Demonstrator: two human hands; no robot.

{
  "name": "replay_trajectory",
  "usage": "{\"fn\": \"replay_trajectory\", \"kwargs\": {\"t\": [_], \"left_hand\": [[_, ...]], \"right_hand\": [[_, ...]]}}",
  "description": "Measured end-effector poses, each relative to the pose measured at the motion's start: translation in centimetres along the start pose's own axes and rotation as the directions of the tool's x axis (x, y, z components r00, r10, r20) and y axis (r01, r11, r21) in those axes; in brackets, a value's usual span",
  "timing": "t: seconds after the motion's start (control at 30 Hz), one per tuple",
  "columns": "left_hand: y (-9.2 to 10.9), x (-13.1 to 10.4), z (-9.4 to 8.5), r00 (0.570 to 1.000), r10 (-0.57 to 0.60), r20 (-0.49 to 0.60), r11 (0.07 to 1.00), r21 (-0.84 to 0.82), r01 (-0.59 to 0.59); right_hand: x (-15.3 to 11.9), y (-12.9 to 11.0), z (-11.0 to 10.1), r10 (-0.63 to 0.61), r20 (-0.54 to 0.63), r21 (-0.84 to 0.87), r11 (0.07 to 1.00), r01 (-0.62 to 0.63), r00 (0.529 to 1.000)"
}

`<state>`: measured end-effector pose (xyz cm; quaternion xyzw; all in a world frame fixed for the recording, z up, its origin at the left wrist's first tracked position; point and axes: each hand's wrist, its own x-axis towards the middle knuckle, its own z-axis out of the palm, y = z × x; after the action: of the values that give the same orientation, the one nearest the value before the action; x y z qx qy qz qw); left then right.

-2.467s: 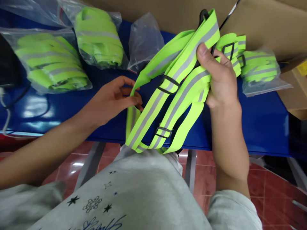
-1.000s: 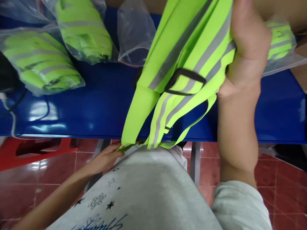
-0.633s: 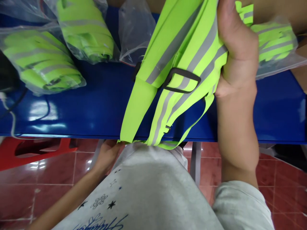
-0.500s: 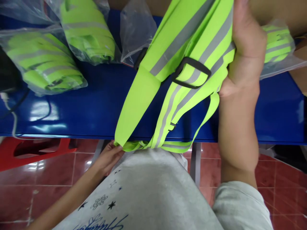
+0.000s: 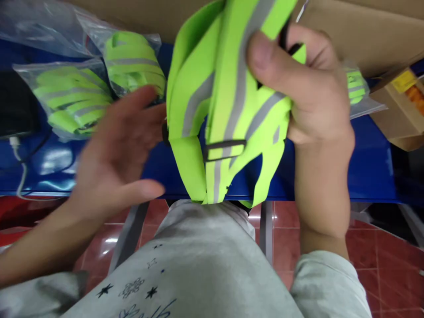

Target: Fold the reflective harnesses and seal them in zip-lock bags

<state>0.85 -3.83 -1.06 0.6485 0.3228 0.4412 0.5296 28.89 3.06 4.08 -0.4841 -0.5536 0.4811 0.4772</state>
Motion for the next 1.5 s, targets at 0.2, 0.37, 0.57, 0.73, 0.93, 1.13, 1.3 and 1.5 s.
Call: {"fn": "replay_trajectory", "kwargs": {"t": [0.2,0.37,0.57,0.73,0.93,1.13,1.3,1.5], "left_hand": [[-2.9,6.0,4.6,0.809,-0.453,0.374,0.683,-0.438,0.584],[-4.7,5.7,4.1,0.640,-0.445,0.627,0.396,-0.503,0.768],[-5.7,4.2,5.1,0.629,-0.267,0.730,0.252,-0.577,0.777],[-6.2,2.2,6.3,0.578,-0.331,0.746,0.374,-0.458,0.806],[-5.6,3.2,4.2,0.505,-0.399,0.765,0.681,-0.121,0.722],[-3.4,6.7,-0.9,0.651,-0.328,0.684,0.746,-0.235,0.623],[-2.9,7.5,-0.1,0.905,-0.274,0.326,0.880,-0.295,0.372],[-5.4,6.2,3.7,0.885,-0.439,0.156,0.807,-0.365,0.465]], "right_hand": [[0.4,-0.3,2.5,-0.129,0.033,-0.083,0.988,0.131,0.991],[0.8,0.6,3.4,0.029,0.082,-0.001,1.000,-0.029,0.996],[2.0,1.4,3.5,0.189,0.176,-0.083,0.981,-0.177,0.966],[2.0,1.0,3.4,0.302,0.250,-0.189,0.947,-0.259,0.920],[1.0,0.5,2.1,0.251,0.222,-0.327,0.930,-0.171,0.942],[1.1,-2.3,0.3,0.203,0.192,-0.531,0.845,-0.072,0.960],[2.1,-3.3,1.3,0.147,0.422,-0.592,0.792,0.150,0.894],[2.8,-0.2,2.5,0.122,0.261,-0.487,0.873,0.022,0.958]]}}
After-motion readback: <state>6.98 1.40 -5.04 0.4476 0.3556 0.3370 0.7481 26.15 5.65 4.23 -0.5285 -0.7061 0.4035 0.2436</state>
